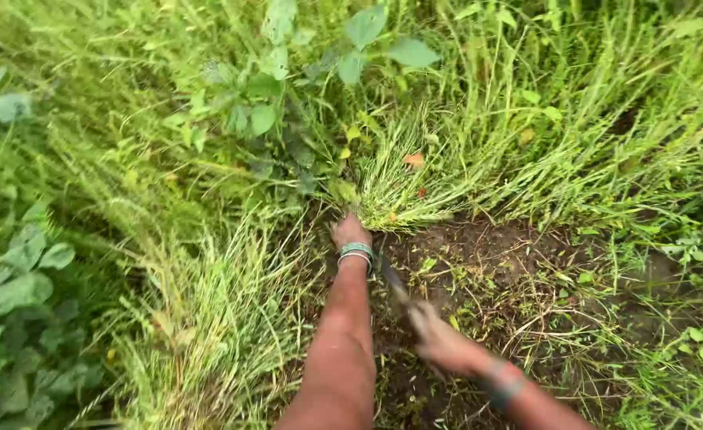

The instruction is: Manually harvest grass using a handheld sickle.

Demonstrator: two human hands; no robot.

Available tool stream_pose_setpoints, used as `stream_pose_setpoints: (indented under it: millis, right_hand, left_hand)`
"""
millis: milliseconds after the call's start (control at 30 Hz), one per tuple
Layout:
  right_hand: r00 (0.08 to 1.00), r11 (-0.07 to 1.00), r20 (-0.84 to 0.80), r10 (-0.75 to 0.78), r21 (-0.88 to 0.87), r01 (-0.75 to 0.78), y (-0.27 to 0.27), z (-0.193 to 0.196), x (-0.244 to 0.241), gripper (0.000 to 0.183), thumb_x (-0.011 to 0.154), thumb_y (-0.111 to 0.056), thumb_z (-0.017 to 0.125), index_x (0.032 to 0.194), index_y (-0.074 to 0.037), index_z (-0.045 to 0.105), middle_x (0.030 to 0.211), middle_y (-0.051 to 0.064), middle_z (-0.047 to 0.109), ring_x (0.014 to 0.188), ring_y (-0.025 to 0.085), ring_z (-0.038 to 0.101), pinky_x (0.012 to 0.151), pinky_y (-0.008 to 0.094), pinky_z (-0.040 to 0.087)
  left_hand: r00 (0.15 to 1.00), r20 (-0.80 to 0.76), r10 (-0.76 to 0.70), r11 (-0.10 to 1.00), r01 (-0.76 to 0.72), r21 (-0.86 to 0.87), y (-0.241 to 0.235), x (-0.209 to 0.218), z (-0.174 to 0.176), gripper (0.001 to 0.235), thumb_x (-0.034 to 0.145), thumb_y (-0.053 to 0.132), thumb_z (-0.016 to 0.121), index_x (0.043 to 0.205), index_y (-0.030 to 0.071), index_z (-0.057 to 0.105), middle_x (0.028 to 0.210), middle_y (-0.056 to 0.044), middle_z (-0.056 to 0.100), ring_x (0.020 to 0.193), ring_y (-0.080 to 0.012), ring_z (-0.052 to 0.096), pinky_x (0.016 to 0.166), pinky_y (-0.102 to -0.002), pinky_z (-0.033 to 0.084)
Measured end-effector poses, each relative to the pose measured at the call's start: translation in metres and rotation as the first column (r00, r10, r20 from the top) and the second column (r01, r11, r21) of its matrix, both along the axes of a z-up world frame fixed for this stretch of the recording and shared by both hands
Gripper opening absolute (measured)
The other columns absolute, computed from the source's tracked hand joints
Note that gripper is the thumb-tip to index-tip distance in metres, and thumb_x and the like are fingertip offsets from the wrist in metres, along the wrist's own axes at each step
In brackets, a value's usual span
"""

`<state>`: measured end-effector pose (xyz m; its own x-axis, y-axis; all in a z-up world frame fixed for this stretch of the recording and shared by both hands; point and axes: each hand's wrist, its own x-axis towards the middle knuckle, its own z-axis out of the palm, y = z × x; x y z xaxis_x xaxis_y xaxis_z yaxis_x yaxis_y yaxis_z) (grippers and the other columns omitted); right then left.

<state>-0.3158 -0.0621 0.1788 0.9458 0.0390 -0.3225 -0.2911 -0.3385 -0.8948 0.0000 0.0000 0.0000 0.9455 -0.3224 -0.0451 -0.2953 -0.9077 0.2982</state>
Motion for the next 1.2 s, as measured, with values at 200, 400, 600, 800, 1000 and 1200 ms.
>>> stream_pose_setpoints:
  millis: [200,400,600,800,1000,1200]
  right_hand:
    - [0.873,0.953,-0.448,-0.193,0.126,0.275,0.004,0.012,-0.039,0.094,0.078,0.001,0.065,0.156,-0.026,0.018,0.101,0.010,0.056,0.056,0.015,0.055,0.045,0.031,0.051]
    - [0.943,0.954,0.302,-0.142,-0.214,0.212,0.032,-0.032,0.020,0.099,0.076,0.003,0.065,0.157,-0.006,0.008,0.126,0.026,0.045,0.091,0.029,0.058,0.069,0.040,0.058]
    - [0.938,0.985,-0.313,-0.148,-0.135,0.111,0.050,0.021,0.092,0.084,0.088,-0.006,0.058,0.158,-0.009,0.011,0.120,0.025,0.064,0.085,0.030,0.065,0.067,0.041,0.055]
    - [0.940,0.993,-0.337,0.059,0.121,-0.019,0.044,-0.010,0.077,0.093,0.082,0.002,0.055,0.155,-0.008,-0.001,0.144,0.022,0.046,0.074,0.034,0.067,0.066,0.048,0.060]
    - [0.981,0.963,-0.073,0.180,-0.192,-0.191,0.040,-0.054,0.074,0.087,0.083,-0.007,0.070,0.154,-0.004,0.020,0.143,0.027,0.044,0.111,0.038,0.060,0.099,0.049,0.052]
    - [0.957,0.983,-0.251,0.145,-0.072,-0.168,0.044,0.005,0.040,0.088,0.084,-0.019,0.063,0.156,-0.006,0.013,0.152,0.020,0.032,0.127,0.045,0.054,0.111,0.049,0.044]
  left_hand:
    - [0.829,-0.555,0.065,0.758,-0.403,-0.513,0.027,-0.034,0.008,0.029,0.089,0.002,0.038,0.117,0.001,0.043,0.106,-0.013,0.048,0.095,-0.0240,0.048,0.084,-0.030,0.043]
    - [0.643,-0.737,-0.207,-0.569,-0.692,-0.444,0.089,-0.030,0.006,0.051,0.098,0.036,0.047,0.135,0.003,0.056,0.132,-0.017,0.061,0.121,-0.0313,0.061,0.105,-0.047,0.056]
    - [0.764,-0.615,0.194,-0.254,-0.567,-0.784,0.116,-0.007,-0.077,0.088,0.084,-0.002,0.069,0.155,0.005,0.016,0.151,-0.023,0.045,0.138,-0.0411,0.049,0.118,-0.045,0.042]
    - [0.732,-0.637,0.243,0.567,-0.640,-0.520,0.120,0.028,-0.125,0.062,0.096,0.005,0.057,0.144,-0.012,0.022,0.141,-0.030,0.041,0.130,-0.0360,0.045,0.120,-0.039,0.037]
    - [0.759,-0.605,0.240,0.751,-0.540,-0.379,0.090,-0.023,0.053,0.098,0.080,0.000,0.085,0.155,0.011,0.024,0.129,-0.023,0.050,0.105,-0.0298,0.058,0.098,-0.046,0.050]
    - [0.900,-0.379,0.218,0.894,-0.340,-0.293,0.087,-0.034,0.069,0.060,0.074,0.006,0.090,0.126,0.005,0.059,0.101,-0.016,0.072,0.082,-0.0237,0.066,0.084,-0.042,0.057]
